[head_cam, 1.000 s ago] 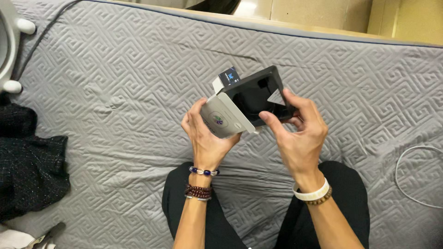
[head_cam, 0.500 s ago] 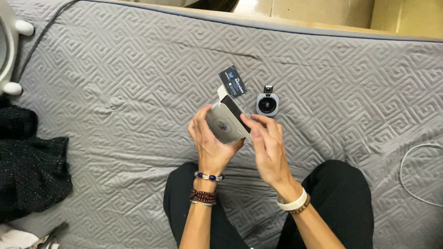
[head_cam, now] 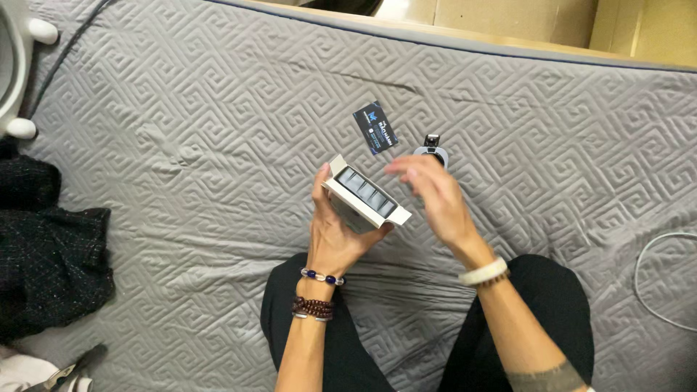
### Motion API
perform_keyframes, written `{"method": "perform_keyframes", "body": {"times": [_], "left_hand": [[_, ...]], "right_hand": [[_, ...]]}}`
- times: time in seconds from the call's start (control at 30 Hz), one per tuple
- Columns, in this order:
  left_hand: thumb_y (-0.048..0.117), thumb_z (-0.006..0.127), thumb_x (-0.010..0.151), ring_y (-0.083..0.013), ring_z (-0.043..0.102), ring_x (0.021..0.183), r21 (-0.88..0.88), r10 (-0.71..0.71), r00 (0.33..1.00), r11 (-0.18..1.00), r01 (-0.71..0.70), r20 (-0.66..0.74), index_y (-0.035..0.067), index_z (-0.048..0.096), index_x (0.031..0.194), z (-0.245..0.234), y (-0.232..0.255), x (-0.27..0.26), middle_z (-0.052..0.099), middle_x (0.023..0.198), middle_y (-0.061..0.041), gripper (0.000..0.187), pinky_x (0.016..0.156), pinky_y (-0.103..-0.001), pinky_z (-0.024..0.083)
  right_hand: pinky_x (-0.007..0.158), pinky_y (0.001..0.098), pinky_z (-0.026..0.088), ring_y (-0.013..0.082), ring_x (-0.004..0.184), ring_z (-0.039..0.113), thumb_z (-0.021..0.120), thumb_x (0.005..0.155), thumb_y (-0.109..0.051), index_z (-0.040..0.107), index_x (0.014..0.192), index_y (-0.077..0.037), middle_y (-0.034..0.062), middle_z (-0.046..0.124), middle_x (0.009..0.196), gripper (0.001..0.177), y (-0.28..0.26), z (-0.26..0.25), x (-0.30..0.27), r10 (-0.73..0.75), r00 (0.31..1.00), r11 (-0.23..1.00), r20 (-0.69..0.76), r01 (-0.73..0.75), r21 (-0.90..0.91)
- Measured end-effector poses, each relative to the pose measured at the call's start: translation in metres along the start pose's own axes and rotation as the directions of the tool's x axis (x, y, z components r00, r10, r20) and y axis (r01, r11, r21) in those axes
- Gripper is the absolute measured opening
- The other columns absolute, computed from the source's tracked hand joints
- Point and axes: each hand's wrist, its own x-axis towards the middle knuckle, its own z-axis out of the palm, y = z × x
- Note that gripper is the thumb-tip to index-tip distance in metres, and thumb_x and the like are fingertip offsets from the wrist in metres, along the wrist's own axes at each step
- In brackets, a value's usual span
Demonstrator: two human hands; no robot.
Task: The person unboxes a small electronic device, removes the main unit and two mounting clips, and attaches the clips to the device. They then connect a USB cable to the device, which lights up with a rainbow pattern.
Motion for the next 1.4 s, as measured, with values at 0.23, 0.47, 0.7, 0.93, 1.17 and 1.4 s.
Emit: {"method": "perform_keyframes", "body": {"times": [0.23, 0.47, 0.7, 0.93, 1.17, 1.4], "left_hand": [[0.029, 0.103, 0.062, -0.0358, 0.067, 0.115, 0.085, 0.124, 0.992, 0.989, -0.122, -0.02, 0.015, 0.021, 0.142, -0.022, -0.004, -0.001, 0.058, 0.134, -0.018, 0.115, 0.098, -0.046, 0.056], [0.019, 0.096, 0.061, -0.0427, 0.062, 0.124, 0.21, 0.129, 0.99, 0.968, -0.137, 0.051, 0.014, 0.03, 0.142, -0.046, -0.009, 0.01, 0.058, 0.144, -0.019, 0.104, 0.103, -0.049, 0.052], [0.02, 0.093, 0.06, -0.0418, 0.058, 0.127, 0.299, 0.17, 0.985, 0.94, -0.163, 0.004, 0.013, 0.031, 0.141, -0.047, -0.011, 0.026, 0.054, 0.15, -0.02, 0.102, 0.106, -0.051, 0.048], [0.026, 0.095, 0.061, -0.0392, 0.059, 0.12, 0.357, 0.17, 0.985, 0.92, -0.163, 0.012, 0.015, 0.034, 0.141, -0.035, 0.0, 0.035, 0.055, 0.151, -0.014, 0.101, 0.097, -0.052, 0.048], [0.031, 0.095, 0.057, -0.0338, 0.057, 0.113, 0.409, 0.19, 0.981, 0.894, -0.185, 0.03, 0.018, 0.035, 0.142, -0.023, 0.011, 0.035, 0.057, 0.15, -0.008, 0.105, 0.096, -0.051, 0.044], [0.03, 0.095, 0.056, -0.0334, 0.056, 0.113, 0.37, 0.175, 0.984, 0.912, -0.175, 0.032, 0.019, 0.035, 0.145, -0.005, 0.016, 0.035, 0.057, 0.146, -0.004, 0.108, 0.098, -0.051, 0.044]], "right_hand": [[0.093, 0.0511, 0.045, 0.0451, 0.107, 0.054, 0.082, 0.082, -0.014, 0.046, 0.135, 0.001, 0.0298, 0.054, 0.116, 0.066, 0.08, 0.042, 0.108, -0.155, 0.959, 0.813, -0.237, -0.013, -0.583], [0.091, 0.0494, 0.047, 0.0402, 0.103, 0.059, 0.082, 0.083, -0.007, 0.052, 0.125, -0.005, 0.0228, 0.058, 0.11, 0.051, 0.111, 0.046, 0.121, -0.156, 0.955, 0.81, -0.253, -0.023, -0.586], [0.073, 0.0252, 0.057, 0.0117, 0.085, 0.068, 0.077, 0.085, -0.002, 0.05, 0.126, -0.008, 0.0078, 0.069, 0.096, 0.05, 0.018, 0.02, 0.06, 0.1, 0.979, 0.97, -0.176, -0.056, 0.238], [0.074, 0.0227, 0.056, 0.0064, 0.085, 0.067, 0.079, 0.09, -0.002, 0.071, 0.117, -0.002, 0.0019, 0.074, 0.105, 0.029, -0.049, -0.003, 0.003, -0.047, 0.985, 0.999, -0.165, 0.046, -0.013], [0.062, 0.0236, 0.054, 0.0067, 0.07, 0.067, 0.084, 0.082, -0.005, 0.065, 0.115, -0.002, 0.0024, 0.077, 0.086, 0.038, -0.055, -0.004, 0.006, 0.06, 0.994, 0.994, -0.089, -0.067, -0.083], [0.07, 0.0259, 0.058, 0.0106, 0.081, 0.072, 0.082, 0.09, -0.009, 0.076, 0.106, -0.005, 0.0068, 0.077, 0.101, 0.018, -0.046, 0.016, 0.01, -0.21, 0.957, 0.967, -0.202, 0.173, -0.186]]}}
